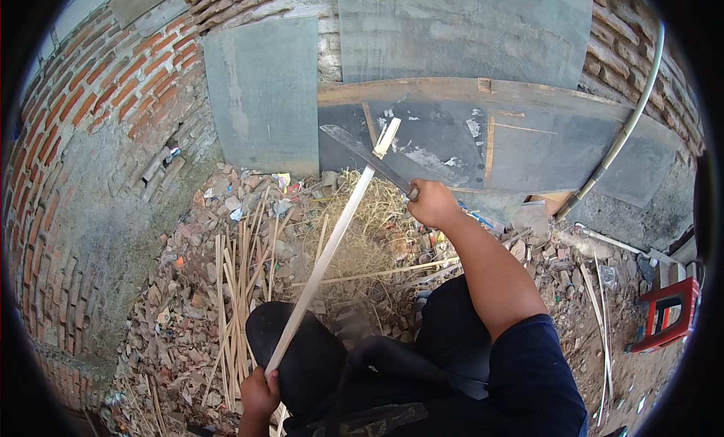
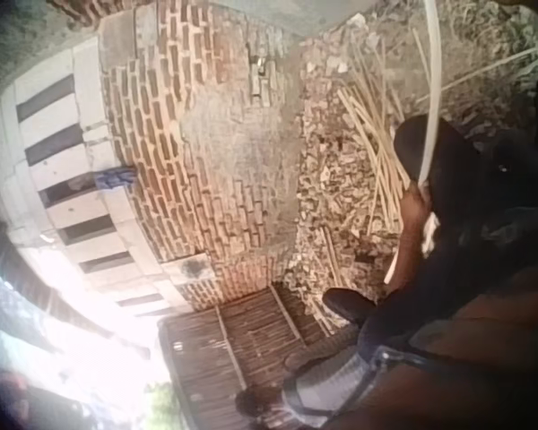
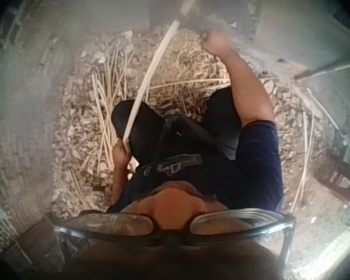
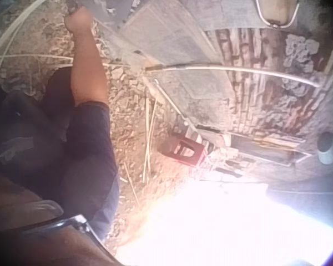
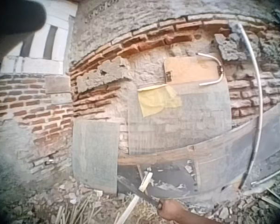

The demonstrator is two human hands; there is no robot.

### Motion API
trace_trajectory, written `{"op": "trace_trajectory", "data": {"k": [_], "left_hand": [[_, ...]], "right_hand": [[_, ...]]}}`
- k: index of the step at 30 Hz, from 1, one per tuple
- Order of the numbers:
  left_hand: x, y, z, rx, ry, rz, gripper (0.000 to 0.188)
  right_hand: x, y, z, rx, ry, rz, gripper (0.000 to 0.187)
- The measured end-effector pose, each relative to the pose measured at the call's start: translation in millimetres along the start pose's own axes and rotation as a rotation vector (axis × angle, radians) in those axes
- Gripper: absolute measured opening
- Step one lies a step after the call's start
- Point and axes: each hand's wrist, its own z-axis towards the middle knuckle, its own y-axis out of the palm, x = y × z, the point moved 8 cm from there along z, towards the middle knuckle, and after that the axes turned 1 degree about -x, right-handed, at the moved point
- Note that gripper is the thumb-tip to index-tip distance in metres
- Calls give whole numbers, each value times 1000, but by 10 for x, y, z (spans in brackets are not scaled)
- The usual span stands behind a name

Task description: The person holds a strip of bamboo and shaves along its surface using a knife.

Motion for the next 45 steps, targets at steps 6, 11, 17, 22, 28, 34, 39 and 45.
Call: {"op": "trace_trajectory", "data": {"k": [6,11,17,22,28,34,39,45], "left_hand": [[-11,-1,47,-14,-1,-33,40],[-32,1,67,-34,15,-98,44],[0,-35,55,-59,-7,-115,47],[-183,38,-4,-58,-40,-81,45],[-78,-4,73,-94,-59,44,40],[-99,31,23,-39,-16,-54,39],[-56,7,75,-63,7,-79,40],[-29,-9,66,-30,17,-118,44]], "right_hand": [[291,539,22,-579,71,763,25],[28,235,-67,-354,84,518,26],[-851,107,-466,-370,-354,-255,22],[-1057,91,-406,-246,-488,-446,18],[489,-116,143,119,17,-327,21],[354,26,95,-50,-8,144,26],[448,132,59,-178,10,146,45],[-77,6,-55,-111,-158,65,31]]}}
